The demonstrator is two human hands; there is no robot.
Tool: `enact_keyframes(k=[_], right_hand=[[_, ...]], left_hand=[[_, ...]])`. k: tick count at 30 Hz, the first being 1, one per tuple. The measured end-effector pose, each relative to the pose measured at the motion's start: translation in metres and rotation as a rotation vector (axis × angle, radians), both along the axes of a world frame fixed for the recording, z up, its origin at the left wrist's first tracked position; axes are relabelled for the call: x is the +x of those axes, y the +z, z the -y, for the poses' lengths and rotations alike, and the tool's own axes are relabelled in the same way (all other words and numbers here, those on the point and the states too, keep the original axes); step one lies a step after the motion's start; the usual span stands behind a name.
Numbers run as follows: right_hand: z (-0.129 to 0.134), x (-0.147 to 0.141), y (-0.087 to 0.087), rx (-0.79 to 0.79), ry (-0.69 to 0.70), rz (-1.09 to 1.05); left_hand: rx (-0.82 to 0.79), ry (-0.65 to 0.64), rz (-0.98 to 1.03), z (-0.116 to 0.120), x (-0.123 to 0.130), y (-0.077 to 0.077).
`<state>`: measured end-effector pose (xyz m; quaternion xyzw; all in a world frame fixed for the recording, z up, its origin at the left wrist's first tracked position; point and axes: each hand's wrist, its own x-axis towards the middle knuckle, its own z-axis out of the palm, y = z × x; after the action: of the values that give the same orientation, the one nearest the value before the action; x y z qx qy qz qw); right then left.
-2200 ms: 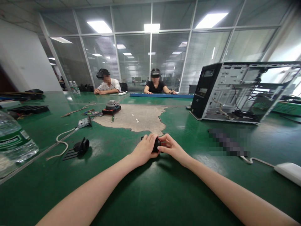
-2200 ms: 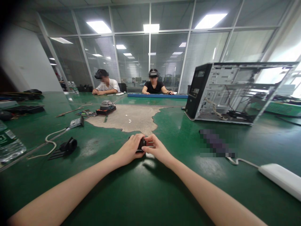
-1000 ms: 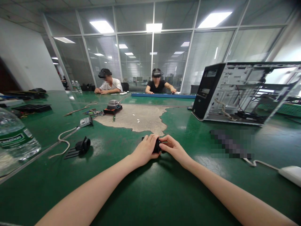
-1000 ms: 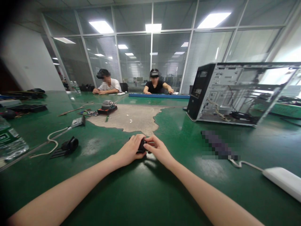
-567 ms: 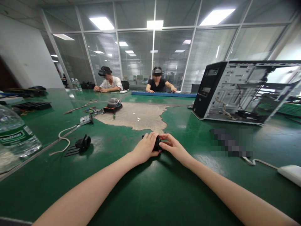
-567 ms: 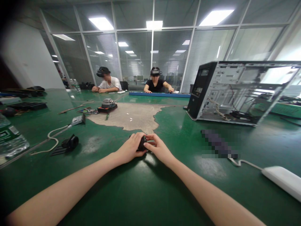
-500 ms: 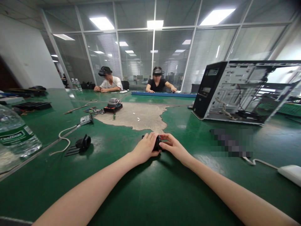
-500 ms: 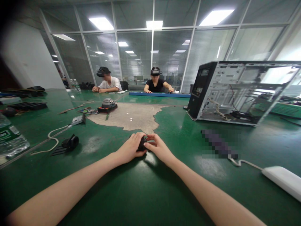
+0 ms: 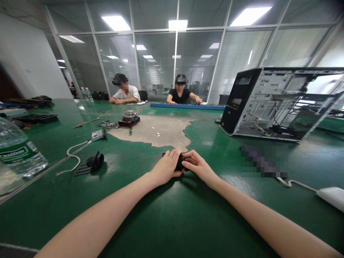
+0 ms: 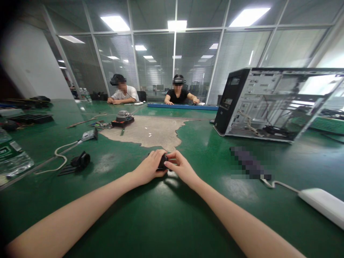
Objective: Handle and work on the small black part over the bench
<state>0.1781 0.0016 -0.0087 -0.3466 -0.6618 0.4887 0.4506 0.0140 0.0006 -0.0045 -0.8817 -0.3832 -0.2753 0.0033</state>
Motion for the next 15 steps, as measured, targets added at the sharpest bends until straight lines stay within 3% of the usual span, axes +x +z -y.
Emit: enact_keyframes(k=[15], right_hand=[[0.0020, 0.0021, 0.0006, -0.010, 0.028, -0.017]], left_hand=[[0.009, 0.006, -0.008, -0.0008, 0.0004, 0.0000]])
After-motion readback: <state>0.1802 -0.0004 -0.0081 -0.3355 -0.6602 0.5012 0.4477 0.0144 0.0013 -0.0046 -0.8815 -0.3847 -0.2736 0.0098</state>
